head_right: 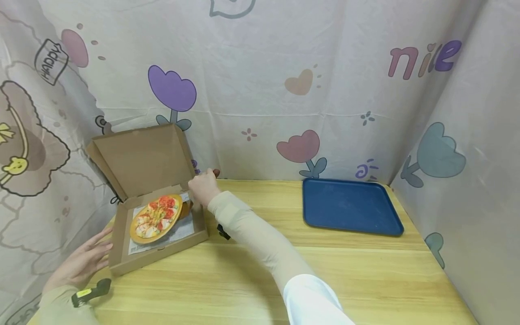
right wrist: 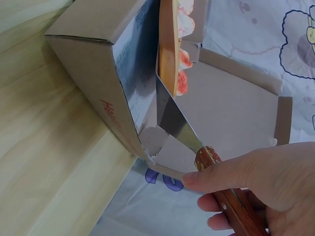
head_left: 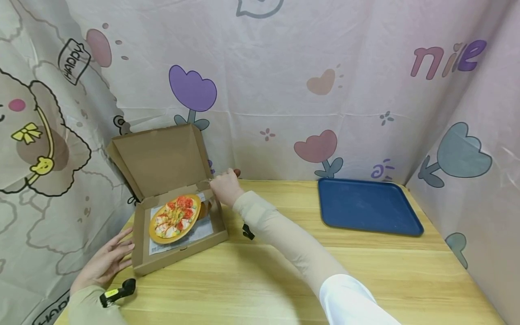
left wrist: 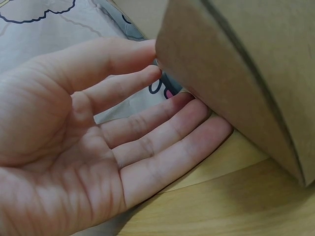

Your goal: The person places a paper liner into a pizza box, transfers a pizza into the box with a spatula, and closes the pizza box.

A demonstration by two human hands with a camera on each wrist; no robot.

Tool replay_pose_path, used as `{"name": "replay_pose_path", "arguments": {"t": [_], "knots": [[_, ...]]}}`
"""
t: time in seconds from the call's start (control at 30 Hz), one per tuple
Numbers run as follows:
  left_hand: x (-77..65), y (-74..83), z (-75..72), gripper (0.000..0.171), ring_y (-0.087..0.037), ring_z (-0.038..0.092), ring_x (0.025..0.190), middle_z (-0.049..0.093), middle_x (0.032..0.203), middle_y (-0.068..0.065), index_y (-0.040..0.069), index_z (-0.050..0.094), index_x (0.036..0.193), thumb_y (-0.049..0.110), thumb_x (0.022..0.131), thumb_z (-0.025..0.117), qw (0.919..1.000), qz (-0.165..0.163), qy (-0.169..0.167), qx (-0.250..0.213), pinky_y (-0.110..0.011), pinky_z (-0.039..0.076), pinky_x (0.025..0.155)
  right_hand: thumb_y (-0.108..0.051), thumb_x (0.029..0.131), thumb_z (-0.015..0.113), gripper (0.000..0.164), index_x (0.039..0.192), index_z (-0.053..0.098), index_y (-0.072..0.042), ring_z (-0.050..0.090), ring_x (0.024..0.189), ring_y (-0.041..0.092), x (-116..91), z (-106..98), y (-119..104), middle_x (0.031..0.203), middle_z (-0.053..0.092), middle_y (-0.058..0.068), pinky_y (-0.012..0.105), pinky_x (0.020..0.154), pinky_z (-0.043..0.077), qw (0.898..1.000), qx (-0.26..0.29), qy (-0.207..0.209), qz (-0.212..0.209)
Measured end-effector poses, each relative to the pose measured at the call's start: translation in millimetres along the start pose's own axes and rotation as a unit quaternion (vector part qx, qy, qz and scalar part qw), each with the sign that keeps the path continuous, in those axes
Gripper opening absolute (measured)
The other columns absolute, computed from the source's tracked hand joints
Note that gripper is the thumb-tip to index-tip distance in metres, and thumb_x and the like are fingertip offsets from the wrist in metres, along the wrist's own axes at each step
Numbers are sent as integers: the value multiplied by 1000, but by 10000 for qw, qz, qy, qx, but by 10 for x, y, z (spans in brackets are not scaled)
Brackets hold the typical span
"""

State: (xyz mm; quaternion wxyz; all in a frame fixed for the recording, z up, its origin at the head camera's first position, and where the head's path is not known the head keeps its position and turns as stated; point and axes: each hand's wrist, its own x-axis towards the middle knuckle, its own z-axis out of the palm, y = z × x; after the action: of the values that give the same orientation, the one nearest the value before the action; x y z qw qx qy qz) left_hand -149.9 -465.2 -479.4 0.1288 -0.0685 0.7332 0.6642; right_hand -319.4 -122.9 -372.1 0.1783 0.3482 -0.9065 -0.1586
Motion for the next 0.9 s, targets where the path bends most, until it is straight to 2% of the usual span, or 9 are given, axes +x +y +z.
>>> {"name": "replay_pose_path", "arguments": {"t": [0.17, 0.27, 0.43, 0.67, 0.83, 0.9], "knots": [[-1, 3, -1, 80, 16, 54, 98, -18, 154, -31, 20, -14, 156, 23, 104, 47, 10000, -54, 3, -14, -22, 53, 84, -27, 92, 65, 11, 86, 75, -28, 64, 78, 10, -18, 18, 24, 86, 73, -10, 30, 78, 41, 9999, 56, 80, 33], [-1, -1, -1, 80, 16, 54, 98, -16, 154, -30, 20, -13, 156, 23, 104, 47, 10000, -62, 30, -8, -23, 53, 84, -34, 89, 69, 8, 87, 75, -28, 65, 78, 10, -31, 17, 36, 86, 74, -10, 30, 78, 42, 9999, 51, 76, 58], [2, -11, -4, 79, 14, 56, 99, -6, 151, -28, 20, -11, 156, 22, 103, 48, 10000, -33, 87, 11, -24, 54, 84, -45, 81, 75, 19, 93, 75, -29, 67, 81, 11, -50, -7, 63, 91, 74, -10, 31, 80, 43, 10000, 48, 38, 69], [4, -21, -16, 79, 16, 54, 98, -16, 154, -30, 20, -13, 156, 23, 104, 47, 10000, -32, 15, -12, -23, 53, 84, -28, 90, 68, 8, 96, 74, -27, 67, 81, 12, -80, -31, 125, 93, 74, -9, 32, 80, 43, 9999, 31, -104, 33], [0, -32, -21, 77, 20, 51, 97, -19, 154, -31, 22, -13, 156, 25, 104, 45, 9999, -42, -4, 95, -22, 53, 84, -28, 91, 68, 8, 94, 74, -26, 66, 79, 12, -102, -30, 167, 91, 75, -8, 31, 78, 43, 9999, 54, -155, 12], [-3, -32, -16, 77, 20, 50, 97, -15, 154, -30, 22, -11, 156, 25, 104, 46, 9999, -41, 41, 121, -22, 53, 83, -27, 91, 67, 8, 95, 74, -26, 66, 79, 12, -113, -27, 182, 91, 74, -8, 32, 78, 42, 9998, 84, -187, 16]]}}
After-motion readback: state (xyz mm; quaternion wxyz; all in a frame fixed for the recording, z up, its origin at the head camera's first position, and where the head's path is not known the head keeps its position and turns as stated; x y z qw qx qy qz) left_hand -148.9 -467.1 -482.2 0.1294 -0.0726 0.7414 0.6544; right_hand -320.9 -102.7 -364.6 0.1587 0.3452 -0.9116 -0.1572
